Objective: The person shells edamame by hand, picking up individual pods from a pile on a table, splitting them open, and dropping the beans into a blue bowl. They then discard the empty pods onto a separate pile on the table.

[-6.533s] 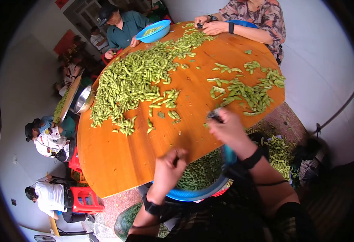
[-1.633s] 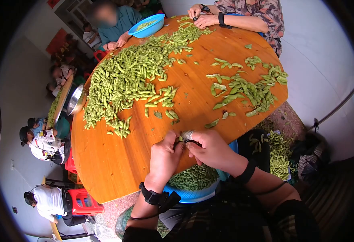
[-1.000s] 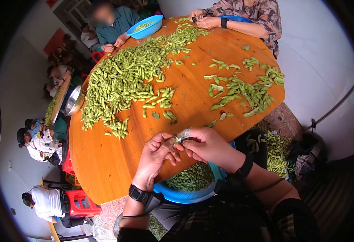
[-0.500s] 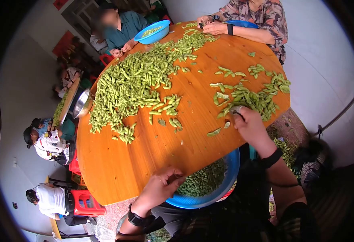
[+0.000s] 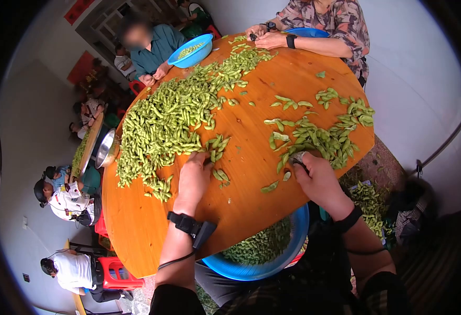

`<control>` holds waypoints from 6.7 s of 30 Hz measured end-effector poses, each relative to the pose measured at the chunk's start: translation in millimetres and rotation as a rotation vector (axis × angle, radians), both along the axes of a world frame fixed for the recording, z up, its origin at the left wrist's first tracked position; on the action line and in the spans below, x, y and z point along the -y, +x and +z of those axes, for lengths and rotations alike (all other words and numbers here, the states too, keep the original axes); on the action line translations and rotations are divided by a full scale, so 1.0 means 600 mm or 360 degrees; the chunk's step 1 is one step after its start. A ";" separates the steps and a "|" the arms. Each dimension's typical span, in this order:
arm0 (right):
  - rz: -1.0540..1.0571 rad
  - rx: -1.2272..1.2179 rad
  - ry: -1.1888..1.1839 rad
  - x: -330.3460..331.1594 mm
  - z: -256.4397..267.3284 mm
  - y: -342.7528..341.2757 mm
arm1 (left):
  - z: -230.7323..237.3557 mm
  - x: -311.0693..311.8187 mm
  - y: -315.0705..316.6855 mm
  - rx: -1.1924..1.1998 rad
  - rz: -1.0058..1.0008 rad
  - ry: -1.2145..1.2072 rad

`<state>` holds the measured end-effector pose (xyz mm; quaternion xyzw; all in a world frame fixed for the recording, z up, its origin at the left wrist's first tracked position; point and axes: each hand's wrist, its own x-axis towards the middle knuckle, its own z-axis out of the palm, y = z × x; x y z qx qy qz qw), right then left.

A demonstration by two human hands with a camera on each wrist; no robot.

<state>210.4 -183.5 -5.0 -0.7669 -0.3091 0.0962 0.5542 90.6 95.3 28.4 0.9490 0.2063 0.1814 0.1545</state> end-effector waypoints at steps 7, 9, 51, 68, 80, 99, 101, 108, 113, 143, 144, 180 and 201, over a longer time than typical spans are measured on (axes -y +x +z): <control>0.0086 -0.0238 -0.0020 0.001 0.024 -0.004 | -0.015 -0.021 0.002 0.0135 -0.0018 0.0051; 0.0085 -0.0218 -0.0034 0.000 0.028 -0.008 | -0.016 -0.038 0.006 0.0115 -0.0135 -0.0007; 0.0622 -0.0951 0.0145 -0.122 0.063 -0.154 | -0.050 0.111 -0.113 0.0584 -0.0417 -0.1482; 0.0595 -0.1342 0.0262 -0.110 0.066 -0.135 | -0.021 0.081 -0.113 0.0406 -0.0586 -0.2631; 0.0490 -0.1134 0.0269 -0.111 0.066 -0.153 | -0.043 0.097 -0.110 0.0502 -0.0534 -0.1794; 0.0486 -0.1200 0.0241 -0.118 0.056 -0.151 | -0.045 0.098 -0.109 0.0198 -0.0424 -0.1669; 0.0473 -0.0993 0.0216 -0.126 0.057 -0.156 | -0.045 0.099 -0.109 0.0207 -0.0502 -0.1460; 0.0409 -0.0670 -0.0033 -0.132 0.046 -0.135 | -0.044 0.113 -0.114 0.0261 -0.0638 -0.1118; 0.0163 -0.1058 0.0210 -0.129 0.055 -0.121 | -0.037 0.097 -0.109 0.0330 -0.0485 -0.2019; 0.0558 -0.0065 -0.0027 -0.101 0.038 -0.139 | -0.027 0.101 -0.116 0.0488 -0.0595 -0.2345; 0.0472 0.0116 -0.0026 -0.102 0.045 -0.145 | -0.031 0.103 -0.117 0.0451 -0.0555 -0.2168; 0.0494 0.1107 -0.0407 -0.111 0.055 -0.153 | -0.040 0.107 -0.112 0.0269 -0.0631 -0.1907; 0.0225 0.0831 -0.0330 -0.103 0.037 -0.163 | -0.052 0.179 -0.125 0.0447 -0.0044 -0.1056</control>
